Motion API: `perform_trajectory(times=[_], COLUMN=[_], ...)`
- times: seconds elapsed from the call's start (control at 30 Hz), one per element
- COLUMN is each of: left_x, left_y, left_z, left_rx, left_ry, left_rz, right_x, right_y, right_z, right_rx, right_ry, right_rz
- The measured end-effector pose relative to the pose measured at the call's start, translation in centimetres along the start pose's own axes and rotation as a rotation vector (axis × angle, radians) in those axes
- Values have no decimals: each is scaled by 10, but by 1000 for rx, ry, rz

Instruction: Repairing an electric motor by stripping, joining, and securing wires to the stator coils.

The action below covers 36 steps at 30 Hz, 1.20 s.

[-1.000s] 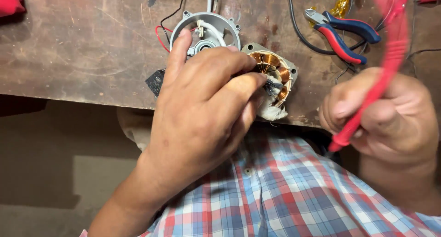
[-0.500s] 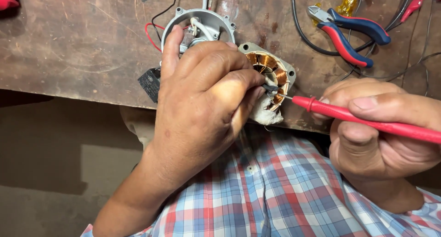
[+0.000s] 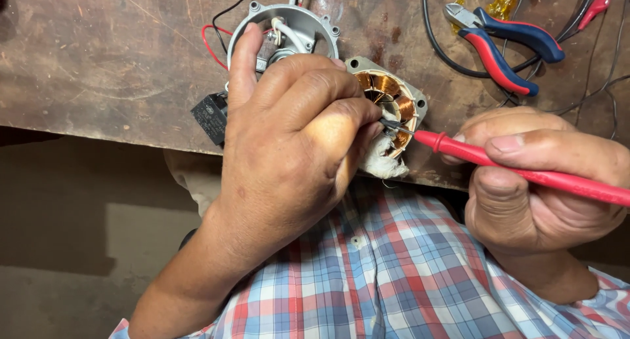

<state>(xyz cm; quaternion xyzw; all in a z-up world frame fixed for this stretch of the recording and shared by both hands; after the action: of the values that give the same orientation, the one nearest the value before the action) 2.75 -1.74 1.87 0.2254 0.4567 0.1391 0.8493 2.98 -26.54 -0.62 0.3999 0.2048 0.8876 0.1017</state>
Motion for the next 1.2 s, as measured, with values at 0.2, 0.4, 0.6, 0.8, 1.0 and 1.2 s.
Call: perform_trajectory(times=[0.2, 0.4, 0.6, 0.8, 1.0, 1.2], left_x=[3, 4, 4, 3, 4, 5], left_y=[-4, -5, -6, -1, -2, -3], left_z=[-3, -5, -4, -1, -2, -7], left_rx=[-13, -25, 0, -52, -14, -11], left_ry=[-18, -23, -62, 2, -13, -50], left_rz=[-13, -27, -73, -64, -46, -19], right_x=[8, 15, 12, -11, -14, -24], right_y=[6, 1, -9, -2, 52, 59], right_z=[-7, -2, 3, -9, 4, 22], right_rx=[-68, -40, 149, -220, 1, 399], right_ry=[-118, -312, -231, -263, -250, -543], right_rz=[-201, -97, -270, -123, -288, -783])
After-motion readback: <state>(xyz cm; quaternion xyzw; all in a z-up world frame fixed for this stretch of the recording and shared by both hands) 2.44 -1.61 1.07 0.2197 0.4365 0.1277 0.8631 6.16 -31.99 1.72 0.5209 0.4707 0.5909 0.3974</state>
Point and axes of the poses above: each hand's wrist, its own z-axis towards the middle knuckle, its own y-axis out of the back of the hand, x = y × z, the point moved 3 cm from there along z, towards the middle knuckle, and after that the axes turned 15 degrees about -z, right-handed, at the moved point
